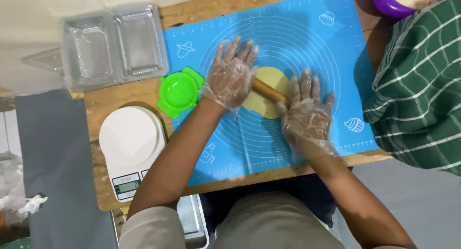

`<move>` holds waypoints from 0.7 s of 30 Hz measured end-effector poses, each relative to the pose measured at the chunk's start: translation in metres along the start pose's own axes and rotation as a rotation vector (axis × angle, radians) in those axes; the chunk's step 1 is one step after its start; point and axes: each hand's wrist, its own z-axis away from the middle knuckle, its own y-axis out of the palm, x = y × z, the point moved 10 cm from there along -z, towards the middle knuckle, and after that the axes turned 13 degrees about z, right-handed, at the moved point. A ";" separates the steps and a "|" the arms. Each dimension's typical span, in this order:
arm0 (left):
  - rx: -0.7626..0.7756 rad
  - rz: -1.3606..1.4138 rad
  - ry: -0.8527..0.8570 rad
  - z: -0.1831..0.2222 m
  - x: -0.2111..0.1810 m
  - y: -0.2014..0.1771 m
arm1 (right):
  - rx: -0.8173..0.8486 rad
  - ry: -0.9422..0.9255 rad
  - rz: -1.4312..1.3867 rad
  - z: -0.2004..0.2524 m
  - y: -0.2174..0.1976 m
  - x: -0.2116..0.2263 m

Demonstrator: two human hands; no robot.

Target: Rolling out dough, adding filling, and using a mold to shape and seal individual pastries on a preparation mat.

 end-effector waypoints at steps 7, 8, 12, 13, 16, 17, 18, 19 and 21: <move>0.226 0.113 -0.162 0.041 -0.011 -0.034 | -0.020 -0.062 0.170 0.034 -0.012 0.022; 0.227 0.112 -0.169 0.045 -0.010 -0.030 | 0.009 -0.066 0.175 0.038 -0.010 0.024; 0.246 0.102 -0.169 0.054 -0.009 -0.029 | -0.009 -0.076 0.173 0.045 -0.008 0.026; 0.250 0.097 -0.169 0.056 -0.010 -0.030 | -0.010 -0.086 0.176 0.047 -0.007 0.027; 0.261 0.075 -0.168 0.063 -0.010 -0.034 | -0.008 -0.098 0.189 0.053 -0.008 0.031; 0.271 0.061 -0.170 0.066 -0.010 -0.034 | -0.003 -0.103 0.199 0.055 -0.009 0.033; 0.270 0.061 -0.170 0.067 -0.009 -0.032 | -0.004 -0.102 0.199 0.058 -0.010 0.033; 0.273 0.068 -0.173 0.069 -0.008 -0.029 | -0.007 -0.107 0.207 0.060 -0.011 0.034; 0.274 0.073 -0.178 0.073 -0.007 -0.028 | -0.013 -0.113 0.214 0.066 -0.013 0.037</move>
